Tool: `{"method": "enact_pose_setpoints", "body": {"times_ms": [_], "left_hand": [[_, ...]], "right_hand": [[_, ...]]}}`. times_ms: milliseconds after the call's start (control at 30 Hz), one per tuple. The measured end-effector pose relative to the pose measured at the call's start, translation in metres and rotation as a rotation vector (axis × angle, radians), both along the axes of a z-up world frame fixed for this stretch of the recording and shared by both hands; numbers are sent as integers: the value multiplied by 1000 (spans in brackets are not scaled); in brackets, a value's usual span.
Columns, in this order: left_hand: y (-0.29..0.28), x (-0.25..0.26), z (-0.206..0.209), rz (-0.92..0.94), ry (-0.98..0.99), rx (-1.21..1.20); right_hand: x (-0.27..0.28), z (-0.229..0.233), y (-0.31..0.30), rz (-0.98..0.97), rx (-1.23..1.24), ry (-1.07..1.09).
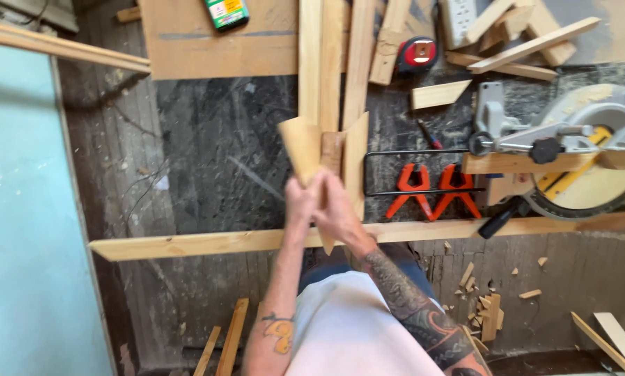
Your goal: Measuring and marking wooden slats using a tape measure and a pen on a workbench
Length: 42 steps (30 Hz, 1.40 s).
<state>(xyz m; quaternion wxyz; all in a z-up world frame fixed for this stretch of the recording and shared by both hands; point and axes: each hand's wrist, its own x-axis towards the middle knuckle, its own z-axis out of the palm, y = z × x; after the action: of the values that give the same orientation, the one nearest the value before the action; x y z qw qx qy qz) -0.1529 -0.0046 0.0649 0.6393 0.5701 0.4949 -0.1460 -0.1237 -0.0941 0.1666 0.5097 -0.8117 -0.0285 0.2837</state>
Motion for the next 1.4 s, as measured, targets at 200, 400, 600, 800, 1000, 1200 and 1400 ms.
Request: {"method": "enact_pose_setpoints", "body": {"times_ms": [200, 400, 600, 800, 1000, 1200, 1400], "left_hand": [[10, 0, 36, 145, -229, -100], [19, -12, 31, -102, -137, 328], [18, -28, 43, -26, -8, 393], [10, -33, 64, 8, 74, 401], [4, -38, 28, 35, -64, 395], [9, 4, 53, -161, -235, 518], [-7, 11, -3, -159, -237, 695]], "right_hand": [[64, -31, -70, -12, -131, -273], [197, -108, -115, -219, -332, -466], [297, -109, -92, -294, -645, -624], [353, -156, -64, -59, -916, -483], [381, -180, -69, -160, -931, -614], [339, -68, -65, -278, -166, -717], [107, -8, -22, -177, -91, -542]]}}
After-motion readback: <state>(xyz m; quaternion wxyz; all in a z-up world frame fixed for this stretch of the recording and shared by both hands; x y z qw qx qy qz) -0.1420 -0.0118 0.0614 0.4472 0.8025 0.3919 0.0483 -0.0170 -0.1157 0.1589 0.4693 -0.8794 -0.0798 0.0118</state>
